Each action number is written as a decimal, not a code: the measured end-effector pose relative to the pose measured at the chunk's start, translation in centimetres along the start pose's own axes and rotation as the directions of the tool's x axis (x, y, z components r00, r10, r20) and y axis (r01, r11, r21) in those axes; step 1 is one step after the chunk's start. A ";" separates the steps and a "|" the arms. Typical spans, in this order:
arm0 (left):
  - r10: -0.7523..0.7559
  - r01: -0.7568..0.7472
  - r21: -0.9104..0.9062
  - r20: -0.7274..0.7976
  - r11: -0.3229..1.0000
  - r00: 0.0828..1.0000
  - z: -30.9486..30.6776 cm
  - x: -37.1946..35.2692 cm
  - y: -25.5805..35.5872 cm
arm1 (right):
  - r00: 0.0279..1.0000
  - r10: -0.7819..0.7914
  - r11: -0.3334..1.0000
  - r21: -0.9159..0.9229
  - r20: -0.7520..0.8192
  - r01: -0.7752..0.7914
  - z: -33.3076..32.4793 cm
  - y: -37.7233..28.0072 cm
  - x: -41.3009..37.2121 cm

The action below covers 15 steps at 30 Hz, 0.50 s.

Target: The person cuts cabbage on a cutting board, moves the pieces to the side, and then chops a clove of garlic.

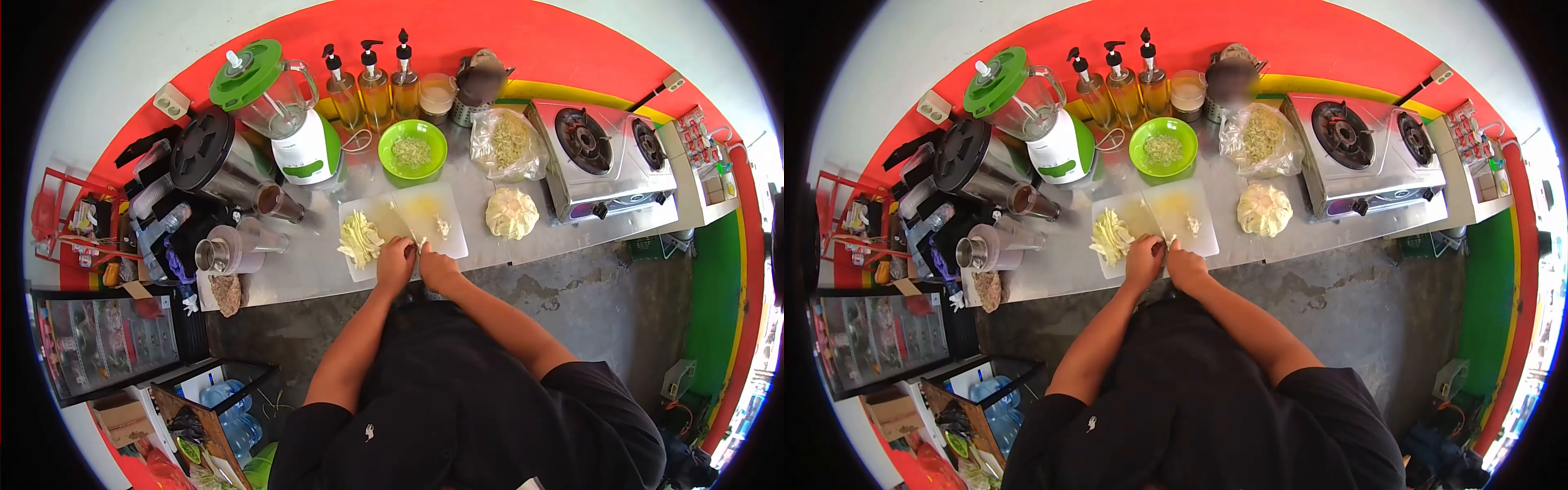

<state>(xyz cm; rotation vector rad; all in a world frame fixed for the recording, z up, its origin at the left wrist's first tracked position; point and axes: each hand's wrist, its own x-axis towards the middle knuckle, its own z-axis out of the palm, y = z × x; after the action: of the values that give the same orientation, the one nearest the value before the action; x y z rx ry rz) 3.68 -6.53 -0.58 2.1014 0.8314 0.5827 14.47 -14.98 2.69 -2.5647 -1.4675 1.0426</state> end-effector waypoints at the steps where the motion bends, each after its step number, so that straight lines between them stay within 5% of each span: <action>1: 0.026 -0.026 -0.014 -0.015 1.000 1.000 0.1 -0.2 -0.1 | 1.000 0.000 1.000 -0.003 -0.001 0.000 -0.1 0.1 0.1; 15: 0.083 -0.078 0.046 -0.113 0.996 0.990 0.8 -1.1 -0.4 | 1.000 -0.015 0.999 -0.047 0.010 0.016 -1.0 0.1 -0.4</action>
<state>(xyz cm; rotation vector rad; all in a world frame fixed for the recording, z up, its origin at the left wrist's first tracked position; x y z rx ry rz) 3.32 -7.52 -1.53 2.1633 0.8323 0.7413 14.95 -15.00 3.63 -2.5788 -1.5300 1.0326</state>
